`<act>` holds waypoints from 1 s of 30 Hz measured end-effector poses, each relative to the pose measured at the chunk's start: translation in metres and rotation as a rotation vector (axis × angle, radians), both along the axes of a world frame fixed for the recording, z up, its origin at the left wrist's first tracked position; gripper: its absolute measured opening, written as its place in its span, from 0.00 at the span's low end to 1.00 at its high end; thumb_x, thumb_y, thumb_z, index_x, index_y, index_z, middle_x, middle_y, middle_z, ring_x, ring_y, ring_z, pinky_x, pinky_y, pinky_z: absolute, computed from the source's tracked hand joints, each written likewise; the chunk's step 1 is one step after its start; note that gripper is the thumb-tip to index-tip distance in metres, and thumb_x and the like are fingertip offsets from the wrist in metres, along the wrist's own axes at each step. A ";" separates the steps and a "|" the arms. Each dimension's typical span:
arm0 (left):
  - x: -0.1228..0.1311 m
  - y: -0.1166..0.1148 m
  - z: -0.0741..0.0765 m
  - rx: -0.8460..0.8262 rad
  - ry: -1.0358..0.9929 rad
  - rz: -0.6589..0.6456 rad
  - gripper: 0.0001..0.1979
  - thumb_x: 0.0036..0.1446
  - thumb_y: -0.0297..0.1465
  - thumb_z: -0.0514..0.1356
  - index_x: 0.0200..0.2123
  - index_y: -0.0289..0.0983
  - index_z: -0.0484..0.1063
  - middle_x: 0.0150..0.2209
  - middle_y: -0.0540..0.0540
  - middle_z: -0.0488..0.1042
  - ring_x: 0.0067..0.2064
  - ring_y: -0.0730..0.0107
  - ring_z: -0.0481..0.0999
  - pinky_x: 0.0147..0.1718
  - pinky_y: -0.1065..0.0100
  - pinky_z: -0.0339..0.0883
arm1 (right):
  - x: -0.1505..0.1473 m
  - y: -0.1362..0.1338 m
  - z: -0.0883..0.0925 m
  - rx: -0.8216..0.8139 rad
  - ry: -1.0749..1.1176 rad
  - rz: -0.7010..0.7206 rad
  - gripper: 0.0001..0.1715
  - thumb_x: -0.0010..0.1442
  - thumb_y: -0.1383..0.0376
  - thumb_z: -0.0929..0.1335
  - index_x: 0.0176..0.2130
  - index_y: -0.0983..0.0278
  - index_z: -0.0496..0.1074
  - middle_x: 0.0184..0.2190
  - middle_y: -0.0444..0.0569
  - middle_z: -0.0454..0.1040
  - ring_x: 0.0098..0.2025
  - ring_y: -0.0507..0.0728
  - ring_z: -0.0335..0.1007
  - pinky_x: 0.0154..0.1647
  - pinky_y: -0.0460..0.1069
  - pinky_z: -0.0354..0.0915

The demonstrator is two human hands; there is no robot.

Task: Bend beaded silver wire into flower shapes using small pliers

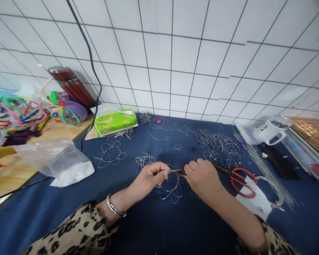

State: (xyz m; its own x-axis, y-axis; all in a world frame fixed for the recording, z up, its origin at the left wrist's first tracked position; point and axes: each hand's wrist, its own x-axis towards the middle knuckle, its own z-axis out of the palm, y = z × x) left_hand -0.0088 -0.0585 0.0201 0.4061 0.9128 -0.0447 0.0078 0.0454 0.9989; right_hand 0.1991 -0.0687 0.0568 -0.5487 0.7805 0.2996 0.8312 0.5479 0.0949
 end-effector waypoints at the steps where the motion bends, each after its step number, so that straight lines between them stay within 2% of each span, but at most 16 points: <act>1: 0.001 -0.001 0.001 0.012 0.006 0.028 0.07 0.57 0.32 0.55 0.33 0.33 0.68 0.24 0.52 0.65 0.22 0.81 0.59 0.23 0.75 0.55 | -0.001 -0.001 0.001 0.004 0.007 -0.016 0.08 0.57 0.65 0.63 0.27 0.63 0.64 0.24 0.46 0.64 0.29 0.54 0.52 0.29 0.51 0.42; 6: 0.005 -0.009 0.007 0.108 0.066 0.154 0.07 0.57 0.32 0.55 0.31 0.34 0.68 0.19 0.54 0.63 0.22 0.79 0.61 0.24 0.75 0.55 | -0.009 -0.010 0.009 0.023 0.007 -0.104 0.05 0.56 0.68 0.64 0.27 0.63 0.64 0.24 0.45 0.64 0.29 0.55 0.53 0.29 0.51 0.42; 13: 0.010 -0.019 0.020 0.194 0.064 0.308 0.06 0.57 0.31 0.55 0.30 0.34 0.66 0.23 0.53 0.67 0.23 0.79 0.65 0.26 0.75 0.59 | -0.023 -0.018 0.018 0.038 0.028 -0.187 0.06 0.57 0.66 0.64 0.27 0.62 0.64 0.24 0.46 0.64 0.29 0.55 0.55 0.29 0.51 0.43; 19: 0.011 -0.021 0.020 0.279 0.083 0.404 0.05 0.57 0.31 0.54 0.31 0.35 0.66 0.26 0.51 0.68 0.24 0.78 0.66 0.26 0.73 0.61 | -0.035 -0.022 0.022 0.044 0.081 -0.236 0.09 0.58 0.62 0.63 0.28 0.62 0.65 0.25 0.46 0.66 0.29 0.55 0.58 0.29 0.50 0.44; 23: 0.011 -0.018 0.022 0.370 0.151 0.467 0.05 0.57 0.30 0.54 0.30 0.35 0.66 0.23 0.52 0.66 0.24 0.76 0.66 0.28 0.73 0.60 | -0.042 -0.019 0.021 0.022 0.131 -0.260 0.11 0.59 0.60 0.62 0.28 0.62 0.65 0.25 0.45 0.68 0.28 0.54 0.60 0.29 0.49 0.45; 30: 0.010 -0.012 0.019 0.445 0.215 0.530 0.04 0.57 0.30 0.54 0.31 0.37 0.66 0.26 0.50 0.66 0.27 0.73 0.66 0.30 0.71 0.61 | -0.052 -0.013 0.018 -0.126 0.261 -0.306 0.14 0.59 0.58 0.63 0.26 0.62 0.65 0.24 0.42 0.70 0.25 0.51 0.64 0.25 0.46 0.45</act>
